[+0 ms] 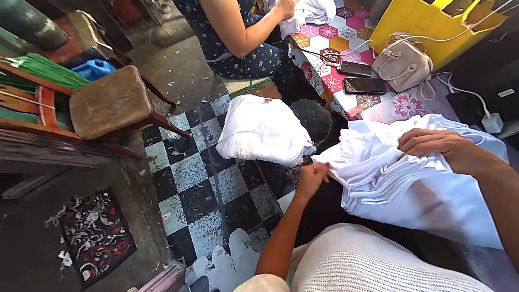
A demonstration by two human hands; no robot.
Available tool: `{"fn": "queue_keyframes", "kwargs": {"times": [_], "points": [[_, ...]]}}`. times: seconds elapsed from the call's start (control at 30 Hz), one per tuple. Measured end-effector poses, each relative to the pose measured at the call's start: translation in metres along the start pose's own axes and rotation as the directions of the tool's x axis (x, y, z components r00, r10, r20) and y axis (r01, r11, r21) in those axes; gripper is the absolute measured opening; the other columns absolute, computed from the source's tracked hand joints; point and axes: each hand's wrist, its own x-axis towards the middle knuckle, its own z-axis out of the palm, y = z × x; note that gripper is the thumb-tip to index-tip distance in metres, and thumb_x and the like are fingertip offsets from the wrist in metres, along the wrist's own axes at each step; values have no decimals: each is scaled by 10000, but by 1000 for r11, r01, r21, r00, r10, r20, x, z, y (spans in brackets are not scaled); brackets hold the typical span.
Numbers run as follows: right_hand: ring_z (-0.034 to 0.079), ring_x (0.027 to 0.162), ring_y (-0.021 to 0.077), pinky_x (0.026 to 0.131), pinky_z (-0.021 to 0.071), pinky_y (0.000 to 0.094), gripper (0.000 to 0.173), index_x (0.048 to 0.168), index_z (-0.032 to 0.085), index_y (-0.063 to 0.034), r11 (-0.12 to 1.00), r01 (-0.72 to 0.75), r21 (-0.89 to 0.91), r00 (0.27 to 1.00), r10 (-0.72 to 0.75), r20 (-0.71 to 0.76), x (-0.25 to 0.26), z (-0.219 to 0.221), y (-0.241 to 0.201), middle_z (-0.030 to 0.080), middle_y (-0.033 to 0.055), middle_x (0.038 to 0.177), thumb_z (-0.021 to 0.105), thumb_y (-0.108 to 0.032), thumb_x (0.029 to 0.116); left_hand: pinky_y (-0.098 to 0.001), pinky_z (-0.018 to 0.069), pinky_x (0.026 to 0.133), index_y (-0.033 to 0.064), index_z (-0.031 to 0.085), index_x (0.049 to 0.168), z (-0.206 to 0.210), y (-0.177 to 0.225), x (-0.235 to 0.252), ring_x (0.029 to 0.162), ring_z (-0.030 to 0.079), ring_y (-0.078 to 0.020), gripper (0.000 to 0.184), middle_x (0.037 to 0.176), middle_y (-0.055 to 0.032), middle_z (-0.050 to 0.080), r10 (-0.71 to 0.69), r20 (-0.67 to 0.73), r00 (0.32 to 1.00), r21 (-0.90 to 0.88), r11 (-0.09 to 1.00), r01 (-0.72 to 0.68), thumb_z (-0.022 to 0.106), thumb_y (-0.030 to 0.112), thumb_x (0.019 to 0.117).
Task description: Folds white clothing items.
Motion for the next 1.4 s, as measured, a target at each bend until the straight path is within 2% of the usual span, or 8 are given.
{"fn": "queue_keyframes", "kwargs": {"times": [0.13, 0.2, 0.37, 0.5, 0.7, 1.0, 1.23, 1.4], "points": [[700, 1017, 135, 957, 521, 239, 218, 874, 737, 15, 999, -16, -29, 998, 18, 55, 7, 4, -4, 752, 122, 997, 564, -111, 916, -594, 488, 1006, -25, 674, 1239, -8, -45, 66, 1143, 663, -374, 551, 1181, -236, 697, -438, -31, 898, 460, 792, 402, 466, 456, 1069], [700, 1007, 114, 910, 530, 225, 246, 905, 757, -24, 1000, 16, -9, 995, -15, 101, 6, 0, -4, 761, 100, 1075, 536, -118, 958, -618, 487, 966, -77, 652, 1206, -4, -75, 83, 1129, 639, -406, 636, 1192, -289, 657, -556, 115, 823, 478, 757, 445, 534, 522, 1027], [698, 1000, 141, 962, 495, 308, 355, 948, 786, -129, 984, 93, 155, 966, -127, 225, -4, -14, -3, 779, 42, 1062, 456, -212, 1053, -335, 534, 754, -93, 615, 1140, -9, -88, 83, 797, 615, -142, 270, 961, -142, 662, -353, 52, 934, -107, 928, 357, 675, 98, 959], [701, 1086, 180, 1099, 442, 347, 398, 916, 785, -117, 949, 83, 305, 928, -185, 323, 3, -25, -1, 787, 31, 1013, 437, -246, 1061, -304, 530, 707, -77, 638, 1054, -17, -42, 83, 683, 596, -91, 209, 819, -93, 666, -153, -135, 979, -97, 985, 141, 691, 96, 949], [705, 949, 101, 895, 555, 259, 304, 918, 778, -40, 975, 50, 217, 935, -122, 332, 53, -9, 8, 769, 39, 972, 483, -101, 959, -200, 492, 599, -13, 732, 911, 15, 34, 81, 595, 545, -6, 88, 744, -18, 684, 313, -206, 927, -8, 947, -322, 784, 7, 843], [661, 819, -33, 770, 554, 166, 201, 966, 735, -38, 990, -92, 105, 994, 85, 75, 70, 20, 32, 734, -23, 892, 613, 2, 811, -229, 536, 690, -36, 718, 909, 40, 44, 71, 697, 616, -44, 84, 822, -57, 700, 234, -223, 946, -167, 947, -273, 771, -20, 846], [675, 935, 108, 851, 558, 248, 210, 972, 746, 5, 1000, -9, 15, 991, 7, 134, 56, 22, 38, 716, 80, 1016, 630, -40, 803, -230, 572, 716, -61, 714, 982, 57, 49, 61, 714, 652, -38, 157, 827, -51, 724, 198, -194, 961, -344, 904, -256, 755, -88, 834], [680, 886, 97, 816, 559, 253, 190, 918, 745, -4, 1000, 19, -24, 994, -16, 104, 47, 23, 40, 725, 60, 949, 595, -40, 807, -299, 588, 841, -102, 718, 959, 55, 27, 32, 887, 706, -204, 108, 944, -193, 714, 482, -372, 793, 247, 875, -416, 687, -51, 869]]}}
